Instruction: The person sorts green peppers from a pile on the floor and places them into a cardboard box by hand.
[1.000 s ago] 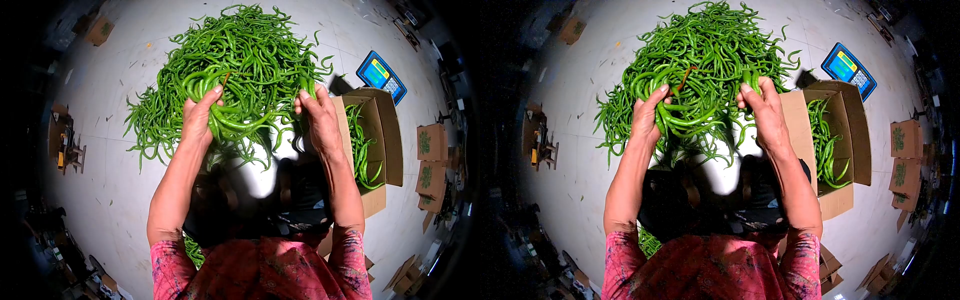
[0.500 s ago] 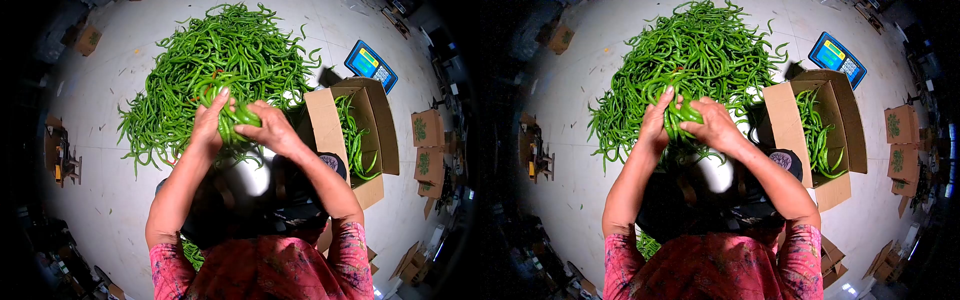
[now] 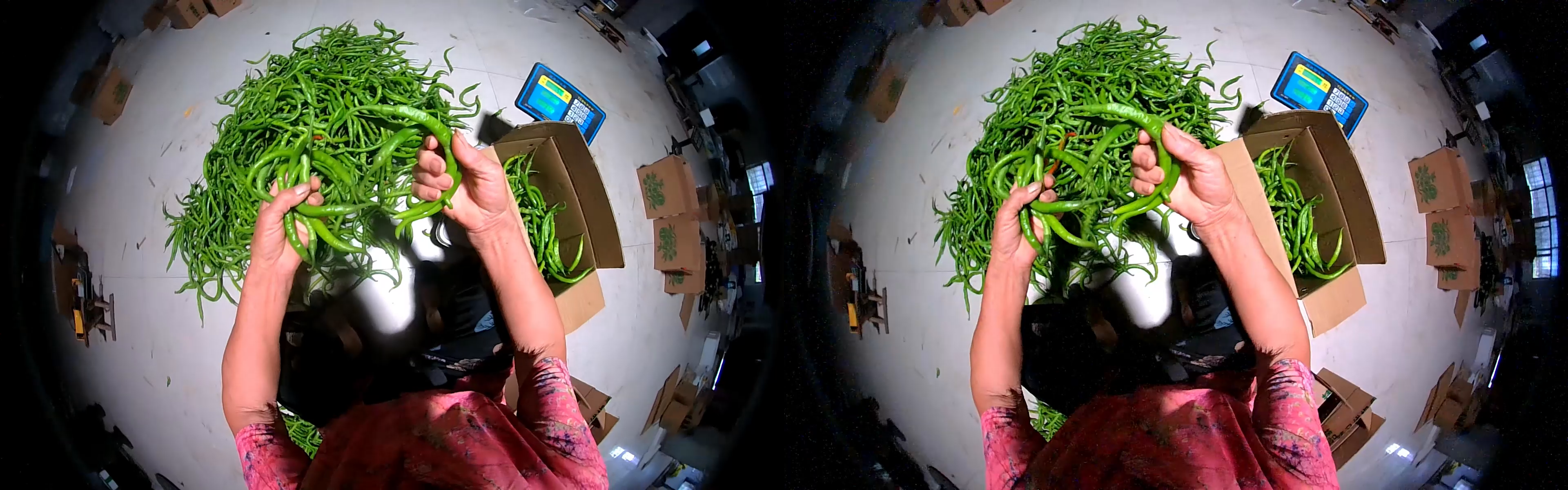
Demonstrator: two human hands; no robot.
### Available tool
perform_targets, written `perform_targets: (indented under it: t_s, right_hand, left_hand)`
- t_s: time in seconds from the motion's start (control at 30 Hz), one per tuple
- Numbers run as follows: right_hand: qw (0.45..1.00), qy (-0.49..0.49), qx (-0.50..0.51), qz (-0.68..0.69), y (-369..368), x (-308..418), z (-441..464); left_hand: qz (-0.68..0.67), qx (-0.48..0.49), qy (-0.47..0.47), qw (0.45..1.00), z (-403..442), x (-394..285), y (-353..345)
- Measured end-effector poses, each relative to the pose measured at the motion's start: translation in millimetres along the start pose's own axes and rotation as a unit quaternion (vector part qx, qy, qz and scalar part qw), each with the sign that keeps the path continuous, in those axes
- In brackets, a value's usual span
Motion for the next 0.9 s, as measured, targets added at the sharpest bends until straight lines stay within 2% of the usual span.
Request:
perform_targets:
  t_s: [0.17,0.57,0.67,0.8,0.9]
  right_hand:
    - [1.0,0.007,0.024,0.006,-2.7,2.3,-1.1]
    - [0.998,0.059,0.001,-0.007,-4.1,13.2,-11.3]
    - [0.997,0.043,0.045,0.045,-14.2,16.2,-17.6]
    - [0.996,0.06,0.048,0.043,-19.2,22.1,-23.8]
    - [0.992,0.125,-0.01,-0.033,-20.0,38.9,-41.0]
  left_hand:
    - [0.002,0.016,0.024,1.0,-2.2,3.8,-6.7]
    - [0.042,-0.003,0.031,0.999,-0.9,16.6,-18.1]
    - [0.062,-0.014,0.03,0.998,1.6,21.2,-18.1]
    - [0.087,-0.017,0.031,0.996,1.9,25.6,-22.0]
    - [0.106,-0.019,0.04,0.993,0.6,28.0,-29.1]
Point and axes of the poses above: each hand's wrist, its own z-axis towards the middle knuckle, its own y-axis out of the back of the hand, x = y × z, the point moved 3 cm from there along z, towards the middle knuckle, and after that the axes turned 5 degrees about z, right-handed, at the moved point
